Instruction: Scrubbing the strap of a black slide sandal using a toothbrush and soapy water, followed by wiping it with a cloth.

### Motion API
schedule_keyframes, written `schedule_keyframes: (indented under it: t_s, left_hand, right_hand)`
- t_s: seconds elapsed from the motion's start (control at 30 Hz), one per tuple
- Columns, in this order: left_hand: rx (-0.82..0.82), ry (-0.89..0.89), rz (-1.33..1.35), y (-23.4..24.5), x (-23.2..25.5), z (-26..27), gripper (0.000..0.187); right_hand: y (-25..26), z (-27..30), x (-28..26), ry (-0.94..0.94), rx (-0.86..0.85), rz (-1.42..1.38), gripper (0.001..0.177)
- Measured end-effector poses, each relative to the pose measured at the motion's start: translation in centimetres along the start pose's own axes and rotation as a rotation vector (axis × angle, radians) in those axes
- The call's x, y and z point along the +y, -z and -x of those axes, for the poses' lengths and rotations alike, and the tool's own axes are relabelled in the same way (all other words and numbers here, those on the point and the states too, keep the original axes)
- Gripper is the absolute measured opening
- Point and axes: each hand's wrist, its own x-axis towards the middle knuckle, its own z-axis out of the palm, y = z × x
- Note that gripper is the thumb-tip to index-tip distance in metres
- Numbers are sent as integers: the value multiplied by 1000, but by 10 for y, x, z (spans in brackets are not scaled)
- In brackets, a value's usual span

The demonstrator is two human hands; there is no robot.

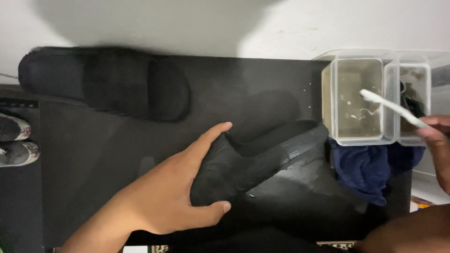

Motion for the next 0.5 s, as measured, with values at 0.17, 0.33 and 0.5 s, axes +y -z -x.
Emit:
schedule_keyframes:
  t_s: [0.17, 0.33, 0.5]
  left_hand:
    - [-27, 45, -15, 3, 2, 1, 115]
    - [-16, -2, -7, 0, 1, -2, 115]
    - [-32, 135, -24, -1, 8, -1, 115]
  right_hand:
    - [-24, -11, 124, -99, 23, -238, 25]
    - [6, 3, -8, 56, 44, -46, 30]
    - [10, 4, -35, -41, 45, 30, 25]
